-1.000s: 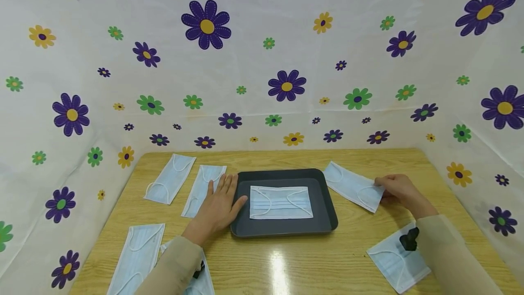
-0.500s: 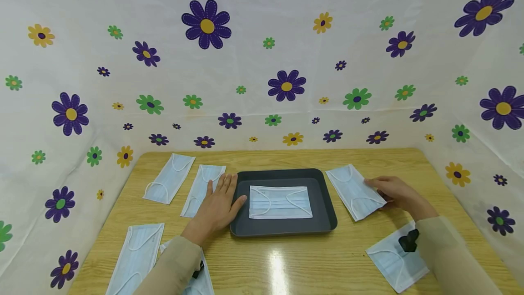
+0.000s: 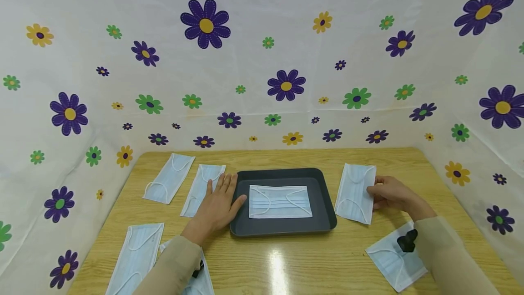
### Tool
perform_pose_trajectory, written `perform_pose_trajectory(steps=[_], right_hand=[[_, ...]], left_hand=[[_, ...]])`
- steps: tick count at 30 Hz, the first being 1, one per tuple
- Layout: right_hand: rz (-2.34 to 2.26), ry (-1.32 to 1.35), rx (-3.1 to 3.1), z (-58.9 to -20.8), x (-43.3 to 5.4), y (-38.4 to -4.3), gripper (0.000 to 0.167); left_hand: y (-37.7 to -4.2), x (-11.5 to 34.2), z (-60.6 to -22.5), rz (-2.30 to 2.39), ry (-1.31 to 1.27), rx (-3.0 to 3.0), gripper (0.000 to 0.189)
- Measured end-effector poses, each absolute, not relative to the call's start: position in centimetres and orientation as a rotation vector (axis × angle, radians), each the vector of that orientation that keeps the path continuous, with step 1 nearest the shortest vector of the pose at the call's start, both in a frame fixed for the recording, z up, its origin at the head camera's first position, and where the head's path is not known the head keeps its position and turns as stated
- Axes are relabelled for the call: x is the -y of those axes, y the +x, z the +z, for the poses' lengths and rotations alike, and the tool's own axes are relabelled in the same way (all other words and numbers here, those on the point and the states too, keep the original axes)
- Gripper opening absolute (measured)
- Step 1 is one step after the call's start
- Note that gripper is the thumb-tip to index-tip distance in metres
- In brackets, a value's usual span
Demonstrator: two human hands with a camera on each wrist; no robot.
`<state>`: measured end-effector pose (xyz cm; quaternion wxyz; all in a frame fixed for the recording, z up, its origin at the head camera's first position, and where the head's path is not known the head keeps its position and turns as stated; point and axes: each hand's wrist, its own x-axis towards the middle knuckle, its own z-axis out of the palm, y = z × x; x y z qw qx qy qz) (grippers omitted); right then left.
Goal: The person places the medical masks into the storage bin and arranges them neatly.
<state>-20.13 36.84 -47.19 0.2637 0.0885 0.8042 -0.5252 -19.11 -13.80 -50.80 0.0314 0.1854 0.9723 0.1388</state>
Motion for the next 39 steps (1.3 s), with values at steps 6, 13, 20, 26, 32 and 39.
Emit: perform_pose_trajectory(steps=[6,13,20,26,32,39], right_hand=[[-1.390,0.220,-2.120,-46.9,-36.6,-20.2,0.065],[-1.296,0.362,-2.235,-47.0,-35.9,-20.5,0.088],[-1.401,0.485,-2.289,-47.4,-35.3,-20.7,0.070],[-1.419,0.458,-2.309,-47.7,-35.3,-20.7,0.073],[-1.443,0.460,-2.306,-47.6,-35.0,-20.7,0.054],[-1.493,0.458,-2.270,-47.8,-35.4,-20.7,0.037]], left_hand=[[-19.1,13.8,-50.8,0.427,0.569,-2.999,0.080],[-19.2,13.8,-50.8,0.410,0.572,-2.987,0.081],[-19.1,13.8,-50.8,0.423,0.577,-2.994,0.081],[-19.1,13.7,-50.8,0.427,0.576,-3.013,0.080],[-19.1,13.7,-50.8,0.434,0.575,-3.015,0.079],[-19.0,13.7,-50.8,0.447,0.574,-3.011,0.079]])
